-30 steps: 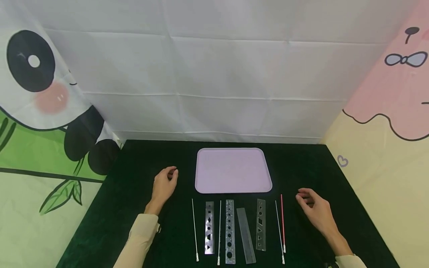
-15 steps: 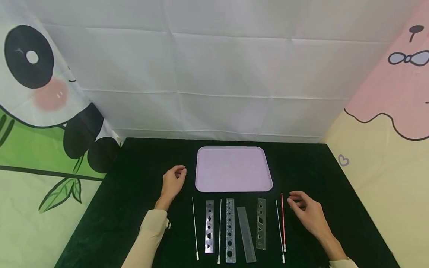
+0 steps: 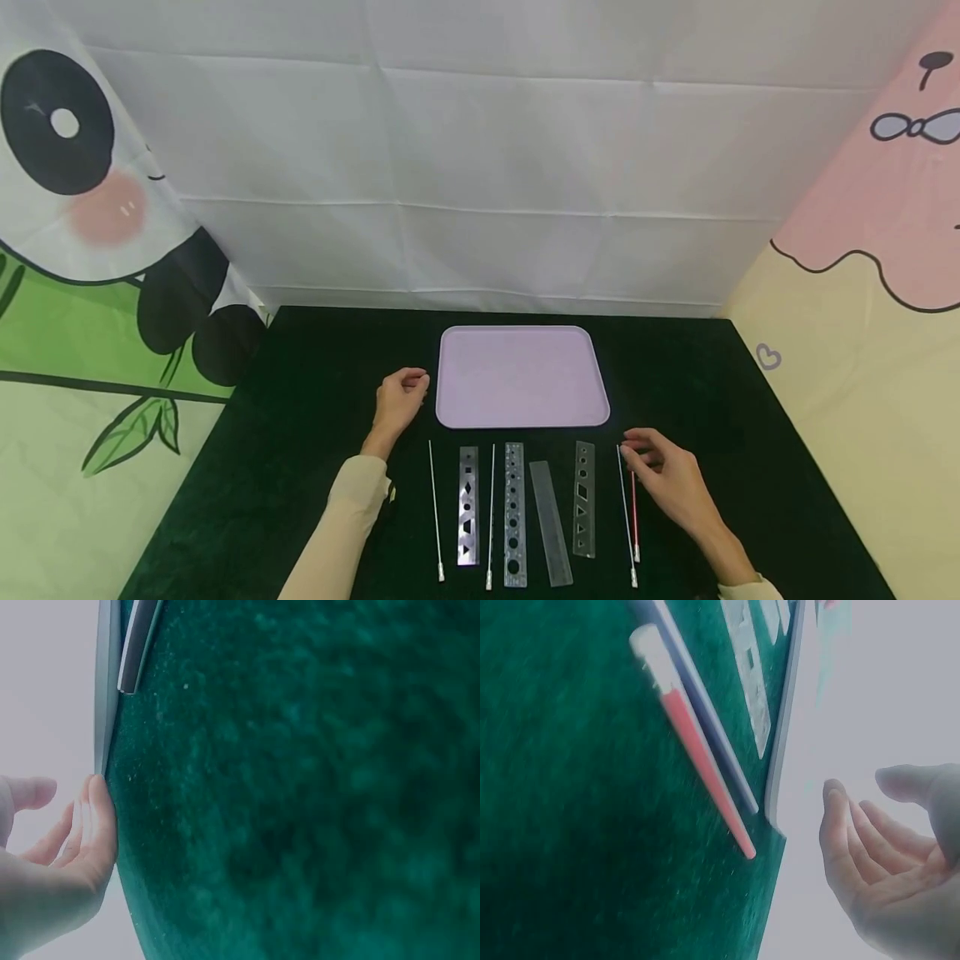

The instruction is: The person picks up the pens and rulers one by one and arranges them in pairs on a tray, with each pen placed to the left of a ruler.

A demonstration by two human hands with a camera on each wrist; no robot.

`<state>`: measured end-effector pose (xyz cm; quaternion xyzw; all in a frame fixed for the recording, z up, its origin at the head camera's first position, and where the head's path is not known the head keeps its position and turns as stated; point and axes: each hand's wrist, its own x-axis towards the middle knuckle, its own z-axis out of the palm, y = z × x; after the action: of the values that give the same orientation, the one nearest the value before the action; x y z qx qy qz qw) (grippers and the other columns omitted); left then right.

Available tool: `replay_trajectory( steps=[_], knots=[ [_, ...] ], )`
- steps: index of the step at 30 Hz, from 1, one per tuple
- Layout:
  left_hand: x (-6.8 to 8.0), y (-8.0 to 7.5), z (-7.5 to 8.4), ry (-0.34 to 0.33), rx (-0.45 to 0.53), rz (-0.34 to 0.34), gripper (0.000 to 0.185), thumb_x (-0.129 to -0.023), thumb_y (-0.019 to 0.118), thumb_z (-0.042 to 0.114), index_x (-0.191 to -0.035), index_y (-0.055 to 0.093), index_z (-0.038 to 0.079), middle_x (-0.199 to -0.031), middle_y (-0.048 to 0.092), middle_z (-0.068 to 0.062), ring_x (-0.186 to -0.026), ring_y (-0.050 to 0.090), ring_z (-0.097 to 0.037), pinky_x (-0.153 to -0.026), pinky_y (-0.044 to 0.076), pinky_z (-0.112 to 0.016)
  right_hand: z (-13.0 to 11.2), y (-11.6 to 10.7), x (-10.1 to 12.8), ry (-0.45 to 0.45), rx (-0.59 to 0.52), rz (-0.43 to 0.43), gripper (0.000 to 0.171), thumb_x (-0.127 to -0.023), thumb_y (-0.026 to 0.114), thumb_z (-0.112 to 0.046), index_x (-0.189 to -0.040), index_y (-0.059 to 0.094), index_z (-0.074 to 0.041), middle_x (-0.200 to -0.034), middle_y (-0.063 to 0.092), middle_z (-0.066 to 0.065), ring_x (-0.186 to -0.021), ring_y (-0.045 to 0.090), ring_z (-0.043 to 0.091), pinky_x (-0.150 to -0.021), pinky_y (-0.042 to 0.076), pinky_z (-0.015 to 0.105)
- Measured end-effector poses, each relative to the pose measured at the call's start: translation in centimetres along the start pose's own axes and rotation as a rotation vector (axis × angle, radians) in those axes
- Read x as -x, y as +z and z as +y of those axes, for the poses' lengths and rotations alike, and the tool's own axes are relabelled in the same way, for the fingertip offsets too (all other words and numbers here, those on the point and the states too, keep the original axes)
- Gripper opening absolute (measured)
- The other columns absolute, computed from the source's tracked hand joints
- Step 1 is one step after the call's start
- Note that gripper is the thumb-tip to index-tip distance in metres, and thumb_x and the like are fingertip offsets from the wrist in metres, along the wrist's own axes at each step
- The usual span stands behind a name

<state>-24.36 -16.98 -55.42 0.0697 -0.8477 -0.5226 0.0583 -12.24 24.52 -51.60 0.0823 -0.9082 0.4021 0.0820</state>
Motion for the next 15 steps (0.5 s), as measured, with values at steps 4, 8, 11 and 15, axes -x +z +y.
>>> replay_trajectory(
  steps=[4,8,11,15],
  knots=[
    [-0.5,0.4,-0.1,-0.036,0.034,-0.003,0.024,-0.101,0.065,0.014,-0.119,0.07,-0.002,-0.105,0.073,-0.02,-0.089,0.072,-0.03,-0.076,0.061,-0.036,-0.6,0.5,0.0,-0.015,-0.04,-0.029,0.02,-0.097,0.071,-0.007,-0.116,0.069,-0.003,-0.101,0.073,0.005,-0.082,0.07,0.014,-0.07,0.057,0.026],
    [-1.0,1.0,0.0,-0.074,0.074,-0.014,0.025,-0.1,0.067,0.014,-0.118,0.071,-0.003,-0.107,0.073,-0.021,-0.089,0.073,-0.03,-0.073,0.061,-0.034,-1.2,0.7,-0.1,-0.023,-0.065,-0.043,0.018,-0.097,0.071,-0.006,-0.115,0.07,-0.005,-0.096,0.073,0.003,-0.078,0.07,0.016,-0.067,0.057,0.026],
    [-1.1,1.4,0.3,-0.089,0.087,-0.036,0.026,-0.1,0.067,0.014,-0.118,0.07,-0.004,-0.107,0.073,-0.023,-0.089,0.073,-0.029,-0.07,0.061,-0.033,-1.6,0.9,-0.2,-0.01,-0.081,-0.06,0.018,-0.096,0.071,-0.006,-0.115,0.07,-0.006,-0.094,0.073,0.005,-0.077,0.07,0.022,-0.065,0.056,0.026],
    [-1.3,1.7,0.5,-0.102,0.064,-0.041,0.027,-0.099,0.068,0.013,-0.12,0.07,-0.004,-0.107,0.072,-0.022,-0.085,0.072,-0.028,-0.071,0.061,-0.034,-2.2,1.3,-0.2,0.02,-0.097,-0.109,0.019,-0.097,0.071,-0.009,-0.116,0.07,-0.007,-0.097,0.073,0.006,-0.078,0.07,0.027,-0.064,0.055,0.025]
  ],
)
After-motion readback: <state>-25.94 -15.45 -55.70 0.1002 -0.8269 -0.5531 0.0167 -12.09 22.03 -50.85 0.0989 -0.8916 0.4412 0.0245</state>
